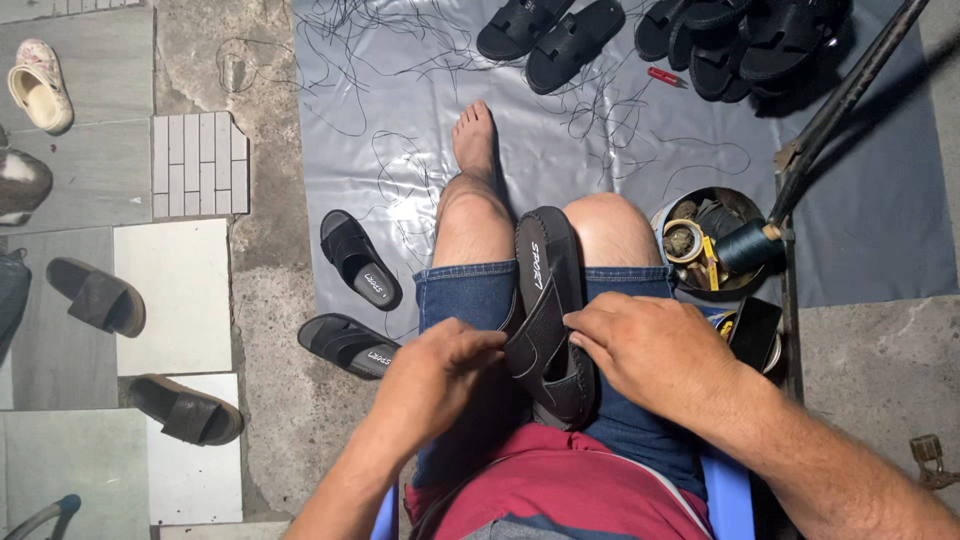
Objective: The person sits on a blue plastic chair and sews a black slipper using a needle and thread. They hold the slipper on their lap and repeatedly push the needle through the strap while pulling the thread to secure the stitching.
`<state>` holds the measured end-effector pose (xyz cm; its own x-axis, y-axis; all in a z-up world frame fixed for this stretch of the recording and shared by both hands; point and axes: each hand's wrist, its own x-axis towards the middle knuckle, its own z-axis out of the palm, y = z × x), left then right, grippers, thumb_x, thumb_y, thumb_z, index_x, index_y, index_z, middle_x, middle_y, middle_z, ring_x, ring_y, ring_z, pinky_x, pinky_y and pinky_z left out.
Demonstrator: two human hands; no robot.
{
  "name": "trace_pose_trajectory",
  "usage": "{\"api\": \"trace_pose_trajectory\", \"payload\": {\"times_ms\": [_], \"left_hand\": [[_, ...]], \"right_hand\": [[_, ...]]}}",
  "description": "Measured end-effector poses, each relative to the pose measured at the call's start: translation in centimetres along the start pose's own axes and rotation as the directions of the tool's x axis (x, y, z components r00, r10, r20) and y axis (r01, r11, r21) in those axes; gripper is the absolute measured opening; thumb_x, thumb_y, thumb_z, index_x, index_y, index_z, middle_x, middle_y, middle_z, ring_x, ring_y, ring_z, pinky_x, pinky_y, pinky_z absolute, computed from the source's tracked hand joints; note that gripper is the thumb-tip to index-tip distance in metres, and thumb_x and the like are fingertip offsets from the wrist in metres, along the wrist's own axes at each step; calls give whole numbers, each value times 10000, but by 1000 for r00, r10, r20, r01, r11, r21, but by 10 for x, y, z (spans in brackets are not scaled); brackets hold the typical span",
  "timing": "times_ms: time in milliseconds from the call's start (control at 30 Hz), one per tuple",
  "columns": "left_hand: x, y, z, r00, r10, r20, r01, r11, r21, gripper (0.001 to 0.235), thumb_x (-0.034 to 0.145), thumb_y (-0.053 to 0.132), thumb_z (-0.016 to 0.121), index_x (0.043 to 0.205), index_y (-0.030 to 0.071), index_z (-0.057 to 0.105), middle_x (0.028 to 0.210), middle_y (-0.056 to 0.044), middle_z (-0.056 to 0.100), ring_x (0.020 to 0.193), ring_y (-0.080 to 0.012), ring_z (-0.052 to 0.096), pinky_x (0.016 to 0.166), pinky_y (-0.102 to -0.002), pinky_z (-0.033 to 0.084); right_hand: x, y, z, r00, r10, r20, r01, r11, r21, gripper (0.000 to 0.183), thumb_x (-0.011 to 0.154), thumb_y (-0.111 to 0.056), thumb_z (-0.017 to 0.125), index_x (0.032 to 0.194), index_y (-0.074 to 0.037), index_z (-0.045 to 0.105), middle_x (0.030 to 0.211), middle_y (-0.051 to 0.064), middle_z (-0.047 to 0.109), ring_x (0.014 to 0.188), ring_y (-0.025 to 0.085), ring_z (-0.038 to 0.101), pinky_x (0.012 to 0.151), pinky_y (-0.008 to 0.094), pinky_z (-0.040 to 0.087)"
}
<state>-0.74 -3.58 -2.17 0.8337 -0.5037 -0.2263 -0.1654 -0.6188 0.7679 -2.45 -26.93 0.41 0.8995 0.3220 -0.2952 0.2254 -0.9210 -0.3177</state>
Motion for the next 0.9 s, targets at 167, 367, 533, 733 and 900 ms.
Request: {"api": "trace_pose_trajectory", "payload": {"times_ms": [167, 367, 533, 733, 900], "left_hand": [[-7, -18, -23, 985, 16, 173, -37, 992, 120, 160, 822, 271, 589, 911, 182, 689, 751, -35, 633, 697, -226, 626, 619, -326, 472], [-8, -4, -42, 932, -157, 328, 132, 986, 97, 180, 794, 282, 591, 913, 217, 710, 822, 37, 682, 766, -119, 648, 703, -242, 476], [-4, -6, -34, 968, -111, 227, 190, 910, -369, 55, 752, 196, 666, 775, 164, 704, 986, 5, 608, 896, -81, 582, 823, -233, 405], [24, 4, 5, 990, -89, 109, 139, 491, -860, 125, 775, 98, 645, 841, 1, 684, 895, -166, 680, 568, -203, 644, 291, -137, 379], [44, 10, -8, 992, -75, 103, 94, 977, -192, 271, 789, 166, 642, 1045, 126, 564, 869, -90, 688, 821, -305, 670, 635, -398, 542]], "right_hand": [[-3, 5, 5, 999, -7, -50, 12, 996, 89, 269, 824, -340, 521, 1037, -231, 642, 941, -62, 636, 800, 219, 631, 611, 428, 524], [-3, 5, 6, 996, 8, -90, 4, 991, 131, 255, 816, -334, 534, 1021, -242, 655, 928, -78, 639, 802, 193, 628, 578, 417, 522], [-3, 2, 3, 999, 24, -34, -20, 993, 117, 261, 819, -342, 521, 1034, -266, 646, 935, -77, 635, 818, 200, 625, 575, 435, 518], [-5, -1, 0, 989, 119, -93, -97, 973, 208, 170, 802, -375, 552, 896, -307, 675, 869, -146, 654, 847, 105, 652, 688, 270, 532], [-10, -2, 9, 971, 164, -172, -103, 943, 316, 162, 776, -310, 604, 910, -290, 693, 876, -106, 664, 835, 146, 659, 675, 297, 542]]}}
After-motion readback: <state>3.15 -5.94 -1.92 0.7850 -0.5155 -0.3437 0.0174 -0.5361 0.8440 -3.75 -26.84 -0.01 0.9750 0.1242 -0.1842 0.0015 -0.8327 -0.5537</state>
